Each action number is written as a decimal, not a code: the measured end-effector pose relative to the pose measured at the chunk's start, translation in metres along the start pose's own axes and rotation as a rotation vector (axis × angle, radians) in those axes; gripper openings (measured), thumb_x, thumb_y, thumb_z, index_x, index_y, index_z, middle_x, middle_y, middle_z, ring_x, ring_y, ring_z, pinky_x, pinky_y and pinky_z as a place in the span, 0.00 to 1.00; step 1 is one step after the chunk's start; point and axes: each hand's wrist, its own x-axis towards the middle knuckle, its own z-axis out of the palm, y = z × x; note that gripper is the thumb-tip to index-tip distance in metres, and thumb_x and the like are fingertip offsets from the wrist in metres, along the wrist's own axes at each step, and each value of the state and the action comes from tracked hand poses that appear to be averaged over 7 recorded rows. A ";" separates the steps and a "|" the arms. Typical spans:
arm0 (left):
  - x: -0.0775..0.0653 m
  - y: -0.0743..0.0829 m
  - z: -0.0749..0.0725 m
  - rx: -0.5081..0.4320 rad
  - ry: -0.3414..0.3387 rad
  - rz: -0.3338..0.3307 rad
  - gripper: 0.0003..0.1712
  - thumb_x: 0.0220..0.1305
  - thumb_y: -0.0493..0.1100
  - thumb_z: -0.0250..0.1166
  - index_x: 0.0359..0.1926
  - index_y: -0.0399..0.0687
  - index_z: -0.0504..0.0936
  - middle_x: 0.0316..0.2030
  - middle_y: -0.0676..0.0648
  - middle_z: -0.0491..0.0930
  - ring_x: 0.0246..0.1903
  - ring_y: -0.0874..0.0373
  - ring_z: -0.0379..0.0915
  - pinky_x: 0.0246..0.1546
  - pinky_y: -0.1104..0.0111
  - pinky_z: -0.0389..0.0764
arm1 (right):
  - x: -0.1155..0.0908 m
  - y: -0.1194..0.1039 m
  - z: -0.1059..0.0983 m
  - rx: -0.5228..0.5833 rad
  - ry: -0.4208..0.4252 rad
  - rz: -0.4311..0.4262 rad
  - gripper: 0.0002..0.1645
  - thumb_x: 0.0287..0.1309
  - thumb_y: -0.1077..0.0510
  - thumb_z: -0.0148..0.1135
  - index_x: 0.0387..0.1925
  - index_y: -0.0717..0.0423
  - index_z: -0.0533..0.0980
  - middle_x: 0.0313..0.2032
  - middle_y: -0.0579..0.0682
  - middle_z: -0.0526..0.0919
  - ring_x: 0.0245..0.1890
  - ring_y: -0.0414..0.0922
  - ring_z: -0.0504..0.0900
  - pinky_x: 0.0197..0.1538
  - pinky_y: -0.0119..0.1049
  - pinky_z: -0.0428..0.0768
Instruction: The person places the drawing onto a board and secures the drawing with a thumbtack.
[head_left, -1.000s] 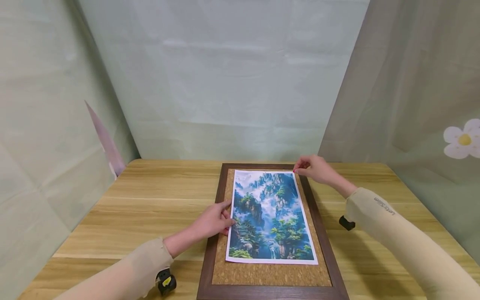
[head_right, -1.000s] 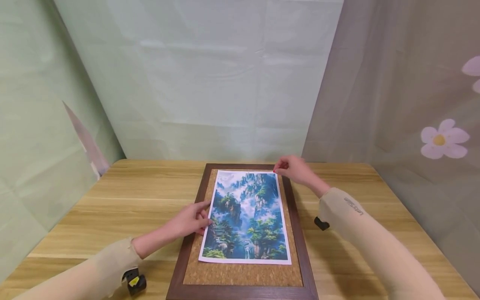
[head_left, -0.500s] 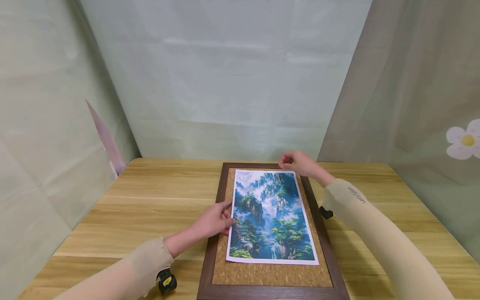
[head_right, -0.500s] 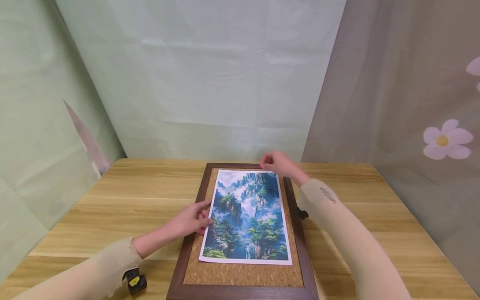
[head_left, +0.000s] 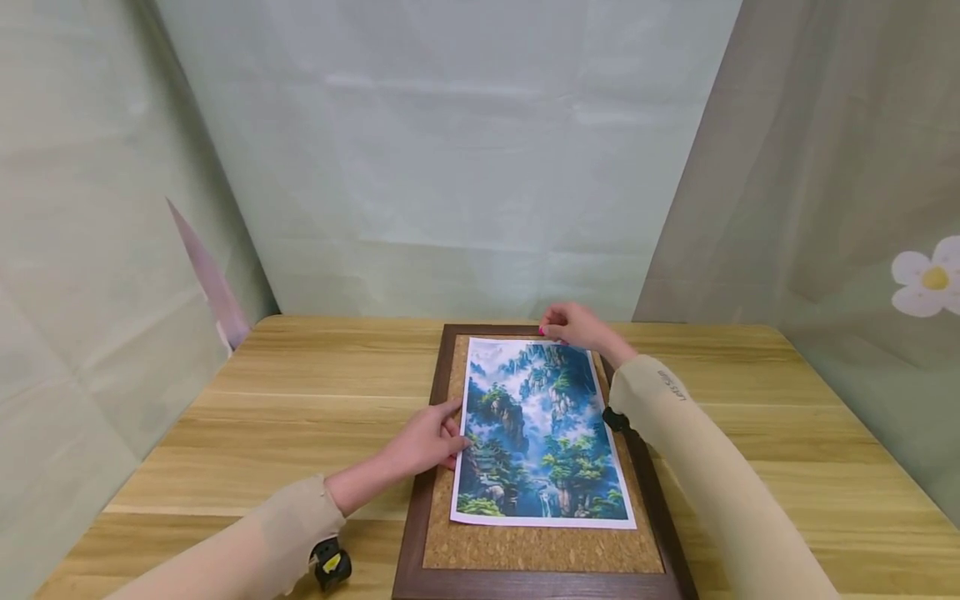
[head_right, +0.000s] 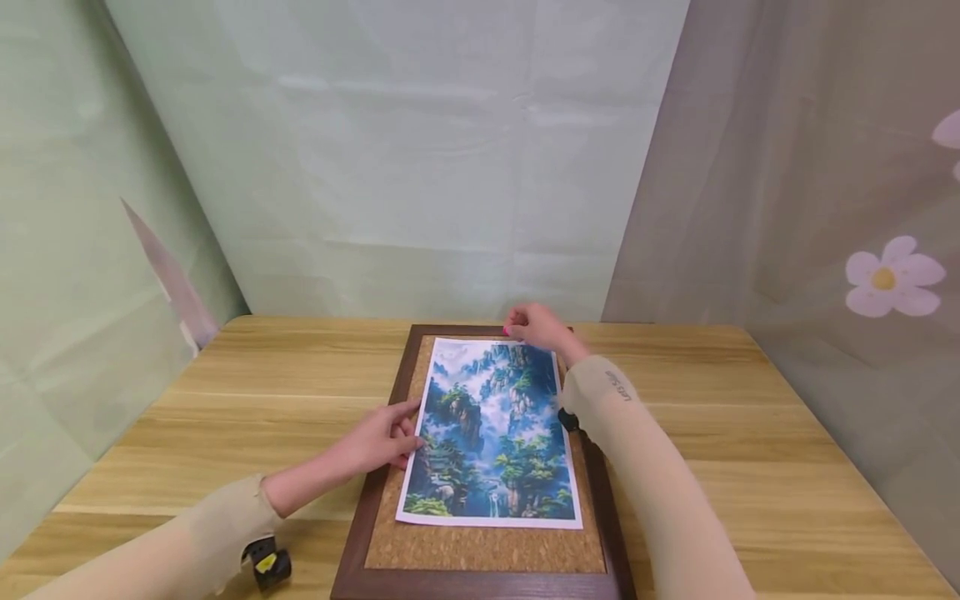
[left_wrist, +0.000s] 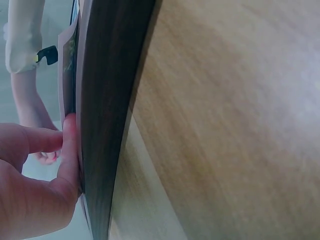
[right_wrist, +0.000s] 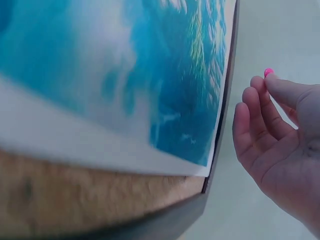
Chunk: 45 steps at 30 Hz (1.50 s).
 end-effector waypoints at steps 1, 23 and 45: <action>0.000 0.000 0.000 -0.001 0.000 -0.001 0.40 0.63 0.30 0.63 0.72 0.26 0.57 0.27 0.44 0.78 0.18 0.60 0.75 0.24 0.68 0.83 | 0.001 0.000 0.001 0.011 0.003 0.011 0.08 0.71 0.60 0.54 0.42 0.62 0.76 0.35 0.59 0.80 0.30 0.47 0.76 0.36 0.39 0.79; 0.001 0.001 -0.003 0.016 -0.034 0.012 0.41 0.63 0.31 0.64 0.72 0.25 0.56 0.28 0.44 0.79 0.19 0.62 0.75 0.26 0.68 0.83 | 0.015 -0.004 0.021 -0.060 -0.010 0.137 0.08 0.71 0.59 0.54 0.39 0.59 0.77 0.35 0.53 0.79 0.32 0.45 0.74 0.42 0.36 0.75; -0.003 0.003 -0.005 0.025 -0.040 -0.006 0.40 0.63 0.31 0.64 0.72 0.26 0.56 0.29 0.44 0.79 0.19 0.62 0.76 0.26 0.68 0.83 | 0.022 -0.007 0.017 -0.192 -0.120 0.105 0.08 0.73 0.58 0.51 0.38 0.56 0.75 0.35 0.51 0.76 0.35 0.46 0.73 0.47 0.39 0.73</action>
